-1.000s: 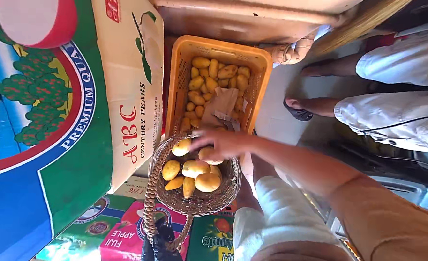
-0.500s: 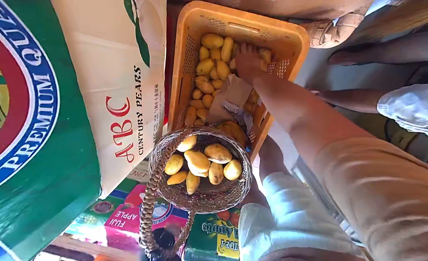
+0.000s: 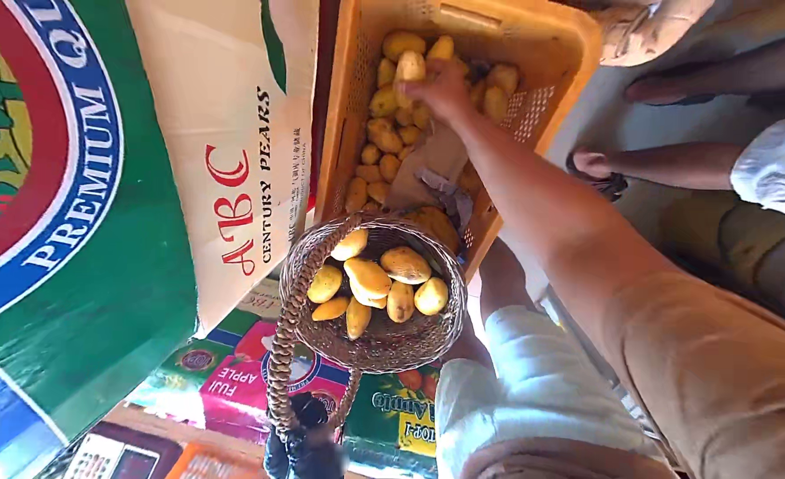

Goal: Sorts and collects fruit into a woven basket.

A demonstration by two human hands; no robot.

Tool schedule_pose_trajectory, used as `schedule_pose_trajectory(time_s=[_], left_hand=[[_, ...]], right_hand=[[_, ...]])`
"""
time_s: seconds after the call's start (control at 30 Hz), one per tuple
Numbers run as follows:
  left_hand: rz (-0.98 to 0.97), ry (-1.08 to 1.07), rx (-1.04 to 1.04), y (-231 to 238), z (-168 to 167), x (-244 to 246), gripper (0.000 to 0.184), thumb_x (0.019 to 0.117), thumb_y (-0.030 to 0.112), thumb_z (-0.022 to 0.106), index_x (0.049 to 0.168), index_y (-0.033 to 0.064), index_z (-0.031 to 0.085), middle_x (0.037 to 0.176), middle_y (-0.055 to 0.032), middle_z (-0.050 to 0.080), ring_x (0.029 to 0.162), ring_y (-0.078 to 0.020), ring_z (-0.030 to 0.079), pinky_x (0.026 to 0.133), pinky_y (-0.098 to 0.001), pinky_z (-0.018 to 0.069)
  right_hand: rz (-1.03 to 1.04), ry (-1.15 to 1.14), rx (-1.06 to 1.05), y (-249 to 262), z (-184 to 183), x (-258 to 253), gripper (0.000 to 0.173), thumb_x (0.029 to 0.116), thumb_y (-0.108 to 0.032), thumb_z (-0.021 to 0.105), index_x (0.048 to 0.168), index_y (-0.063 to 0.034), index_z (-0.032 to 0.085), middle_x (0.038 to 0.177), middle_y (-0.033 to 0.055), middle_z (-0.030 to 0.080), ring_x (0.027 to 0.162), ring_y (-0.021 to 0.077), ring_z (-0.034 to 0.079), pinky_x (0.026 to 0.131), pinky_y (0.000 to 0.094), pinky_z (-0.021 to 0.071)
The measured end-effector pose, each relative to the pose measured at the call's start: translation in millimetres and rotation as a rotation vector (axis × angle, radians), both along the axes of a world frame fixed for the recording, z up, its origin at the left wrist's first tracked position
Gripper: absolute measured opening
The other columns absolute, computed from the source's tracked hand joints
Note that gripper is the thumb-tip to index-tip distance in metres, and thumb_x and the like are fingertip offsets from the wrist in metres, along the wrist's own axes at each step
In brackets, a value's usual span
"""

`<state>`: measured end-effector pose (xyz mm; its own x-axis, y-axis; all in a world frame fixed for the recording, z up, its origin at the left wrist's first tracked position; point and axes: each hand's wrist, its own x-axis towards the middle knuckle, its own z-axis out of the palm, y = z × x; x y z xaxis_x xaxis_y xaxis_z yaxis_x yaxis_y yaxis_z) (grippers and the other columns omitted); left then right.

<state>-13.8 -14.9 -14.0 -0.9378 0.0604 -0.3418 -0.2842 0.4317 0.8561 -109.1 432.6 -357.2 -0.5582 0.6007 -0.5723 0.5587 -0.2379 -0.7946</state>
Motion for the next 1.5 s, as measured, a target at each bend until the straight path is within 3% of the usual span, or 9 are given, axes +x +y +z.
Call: schedule_pose_trajectory(time_s=[0.17, 0.33, 0.5, 0.73, 0.93, 1.03, 1.17, 1.43, 1.5], left_hand=[[0.003, 0.018, 0.06, 3, -1, -2, 0.033, 0.095, 0.055, 0.063, 0.107, 0.0252, 0.072, 0.081, 0.0119, 0.067, 0.065, -0.0011, 0.06, 0.058, -0.0174, 0.051], [0.012, 0.078, 0.063, 8, 0, -5, 0.029, 0.1, 0.044, 0.061, 0.12, 0.0225, 0.064, 0.081, 0.0122, 0.067, 0.064, -0.0008, 0.061, 0.056, -0.0166, 0.0506], [0.009, 0.1, 0.068, -2, -4, -1, 0.031, 0.0985, 0.045, 0.064, 0.122, 0.024, 0.063, 0.081, 0.0111, 0.065, 0.064, -0.0024, 0.06, 0.057, -0.0178, 0.0505], [-0.043, 0.077, 0.034, -19, -7, -1, 0.026, 0.1014, 0.044, 0.059, 0.117, 0.0232, 0.062, 0.084, 0.0109, 0.066, 0.069, -0.0025, 0.062, 0.058, -0.0188, 0.0509], [0.268, 0.038, -0.091, 29, 5, -4, 0.011, 0.0962, 0.035, 0.064, 0.096, 0.0239, 0.063, 0.067, 0.0085, 0.059, 0.055, -0.0046, 0.055, 0.056, -0.0201, 0.0493], [-0.027, 0.091, 0.046, -11, -5, -1, 0.029, 0.0967, 0.051, 0.062, 0.117, 0.0302, 0.067, 0.084, 0.0113, 0.067, 0.067, -0.002, 0.061, 0.06, -0.0183, 0.0504], [-0.038, 0.109, 0.039, -10, -8, 0, 0.033, 0.0951, 0.054, 0.063, 0.116, 0.029, 0.067, 0.082, 0.0113, 0.065, 0.065, -0.0019, 0.059, 0.057, -0.0184, 0.0496], [0.104, 0.061, -0.105, 25, -2, -2, 0.027, 0.1016, 0.032, 0.06, 0.107, 0.006, 0.063, 0.077, 0.0041, 0.063, 0.066, -0.0055, 0.06, 0.064, -0.0211, 0.0518], [-0.053, 0.068, -0.067, 11, -1, -7, 0.03, 0.102, 0.047, 0.057, 0.115, 0.0199, 0.059, 0.081, 0.0127, 0.063, 0.067, -0.0002, 0.06, 0.06, -0.0176, 0.0505]], right_hand=[[0.358, 0.32, -0.274, -53, 194, 85, 0.075, 0.0766, -0.027, 0.089, 0.14, -0.0043, 0.055, 0.124, 0.0146, 0.068, 0.106, 0.0213, 0.069, 0.091, 0.0423, 0.0606], [1.044, 0.264, -0.163, -148, 274, 107, 0.062, 0.0852, -0.062, 0.074, 0.138, -0.0311, 0.065, 0.158, 0.0194, 0.041, 0.139, 0.0369, 0.045, 0.11, 0.0595, 0.0415], [0.556, 0.342, 0.027, -107, 177, 39, 0.031, 0.0971, -0.014, 0.067, 0.128, -0.0109, 0.066, 0.114, 0.0098, 0.071, 0.104, 0.0201, 0.069, 0.092, 0.0428, 0.0587], [1.114, -0.334, 0.357, -89, -26, -24, 0.104, 0.06, -0.027, 0.097, 0.153, -0.0297, 0.049, 0.167, 0.0282, 0.016, 0.146, 0.0566, 0.028, 0.106, 0.0766, 0.0375], [1.12, -0.394, 0.378, -100, -34, -27, 0.101, 0.0524, -0.024, 0.101, 0.144, -0.0215, 0.059, 0.169, 0.0266, 0.006, 0.145, 0.0565, 0.029, 0.098, 0.0717, 0.0489], [1.199, -0.409, 0.42, -95, -33, -32, 0.069, 0.0655, -0.015, 0.094, 0.13, -0.0169, 0.07, 0.167, 0.0273, 0.013, 0.143, 0.0548, 0.035, 0.096, 0.0683, 0.0517], [1.209, -0.463, 0.363, -95, -35, -39, 0.081, 0.0595, -0.019, 0.097, 0.133, -0.0063, 0.065, 0.168, 0.0269, 0.006, 0.143, 0.0548, 0.032, 0.095, 0.0665, 0.0523], [1.035, -0.238, 0.318, -88, -43, -8, 0.073, 0.0607, -0.025, 0.095, 0.129, -0.0212, 0.07, 0.162, 0.0277, 0.028, 0.149, 0.0531, 0.025, 0.104, 0.0732, 0.0431], [1.022, -0.257, 0.342, -82, -54, -11, 0.071, 0.0589, -0.034, 0.095, 0.125, -0.0205, 0.073, 0.149, 0.0237, 0.049, 0.144, 0.0507, 0.034, 0.106, 0.0755, 0.0382]])
